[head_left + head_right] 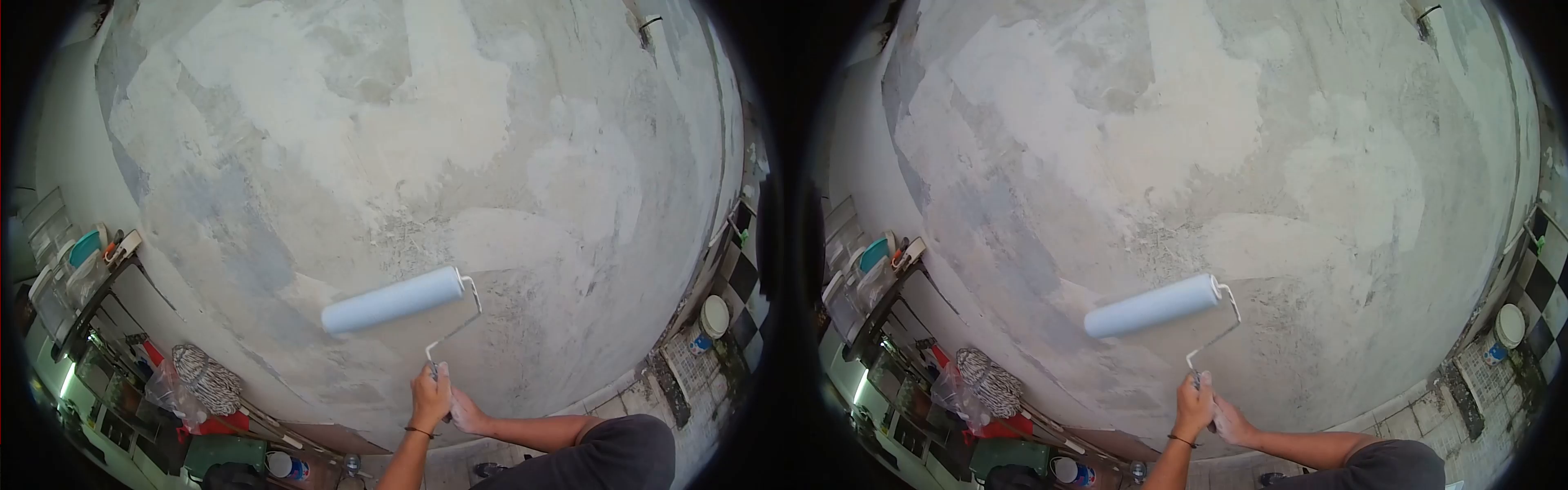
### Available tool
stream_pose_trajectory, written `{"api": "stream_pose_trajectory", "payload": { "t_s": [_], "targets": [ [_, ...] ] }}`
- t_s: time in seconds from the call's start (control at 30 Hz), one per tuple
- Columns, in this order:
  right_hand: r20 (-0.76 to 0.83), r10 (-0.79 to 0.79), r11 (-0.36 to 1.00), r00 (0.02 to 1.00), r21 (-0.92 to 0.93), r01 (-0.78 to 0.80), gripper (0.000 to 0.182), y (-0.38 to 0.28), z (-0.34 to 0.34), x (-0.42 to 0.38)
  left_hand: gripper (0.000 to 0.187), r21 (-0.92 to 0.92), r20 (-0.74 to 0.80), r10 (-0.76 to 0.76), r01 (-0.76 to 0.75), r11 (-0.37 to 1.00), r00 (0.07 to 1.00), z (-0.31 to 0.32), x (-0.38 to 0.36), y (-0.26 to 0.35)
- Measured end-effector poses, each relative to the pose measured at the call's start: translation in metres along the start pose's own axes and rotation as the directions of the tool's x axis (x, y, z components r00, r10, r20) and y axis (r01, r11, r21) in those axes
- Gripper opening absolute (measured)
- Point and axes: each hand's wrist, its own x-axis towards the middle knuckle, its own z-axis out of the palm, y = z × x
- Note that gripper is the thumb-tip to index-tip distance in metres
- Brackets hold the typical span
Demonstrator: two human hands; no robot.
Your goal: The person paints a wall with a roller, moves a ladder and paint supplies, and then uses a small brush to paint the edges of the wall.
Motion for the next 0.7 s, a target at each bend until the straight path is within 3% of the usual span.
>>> {"api": "stream_pose_trajectory", "payload": {
  "t_s": [0.03, 0.1, 0.23, 0.3, 0.33, 0.4, 0.5, 0.57, 0.6, 0.63, 0.7],
  "targets": [
    [-0.025, -0.027, 0.999, 0.999, -0.034, 0.027, 0.034, -0.004, 0.003, 0.008, 0.032, 0.031, -0.017, 0.017, -0.017, 0.999, 1.0, -0.006, 0.009, 0.008],
    [-0.025, 0.031, 0.997, 0.999, 0.078, -0.029, 0.027, -0.01, 0.009, 0.036, 0.033, -0.003, -0.021, 0.029, -0.029, 1.0, 0.999, -0.02, 0.029, 0.018],
    [-0.079, -0.171, 0.984, 0.982, 0.045, 0.175, 0.028, -0.059, 0.026, 0.064, 0.035, -0.017, 0.004, 0.029, -0.029, 0.999, 1.0, -0.038, 0.071, 0.045],
    [-0.058, -0.324, 0.941, 0.944, -0.119, 0.316, 0.032, -0.099, 0.025, 0.058, 0.033, -0.011, 0.095, 0.037, -0.036, 0.999, 0.995, -0.045, 0.067, 0.075],
    [-0.102, -0.338, 0.938, 0.935, -0.118, 0.326, 0.032, -0.101, 0.019, 0.055, 0.03, -0.102, 0.082, 0.068, -0.06, 0.993, 0.994, -0.046, 0.067, 0.078],
    [-0.033, -0.458, 0.848, 0.888, -0.316, 0.425, 0.031, -0.103, 0.01, 0.054, 0.028, -0.19, 0.077, 0.12, -0.104, 0.976, 0.99, -0.041, 0.063, 0.089],
    [-0.063, -0.609, 0.75, 0.791, -0.371, 0.548, 0.03, -0.11, -0.006, 0.022, 0.024, -0.269, 0.127, 0.111, -0.073, 0.96, 0.986, -0.018, 0.036, 0.107],
    [-0.068, -0.63, 0.729, 0.774, -0.395, 0.559, 0.029, -0.108, -0.025, -0.008, 0.026, -0.222, 0.172, 0.262, -0.222, 0.949, 0.949, 0.003, 0.008, 0.116],
    [-0.075, -0.638, 0.721, 0.766, -0.407, 0.561, 0.029, -0.106, -0.036, -0.021, 0.026, -0.248, 0.256, 0.258, -0.195, 0.949, 0.931, 0.012, -0.001, 0.116],
    [-0.08, -0.562, 0.789, 0.824, -0.35, 0.505, 0.027, -0.103, -0.049, -0.037, 0.027, -0.273, 0.335, 0.257, -0.167, 0.947, 0.907, 0.021, -0.009, 0.114],
    [-0.098, -0.352, 0.916, 0.931, -0.239, 0.322, 0.03, -0.106, -0.073, -0.076, 0.032, -0.243, 0.421, 0.464, -0.397, 0.885, 0.779, 0.04, -0.018, 0.105]
  ]
}}
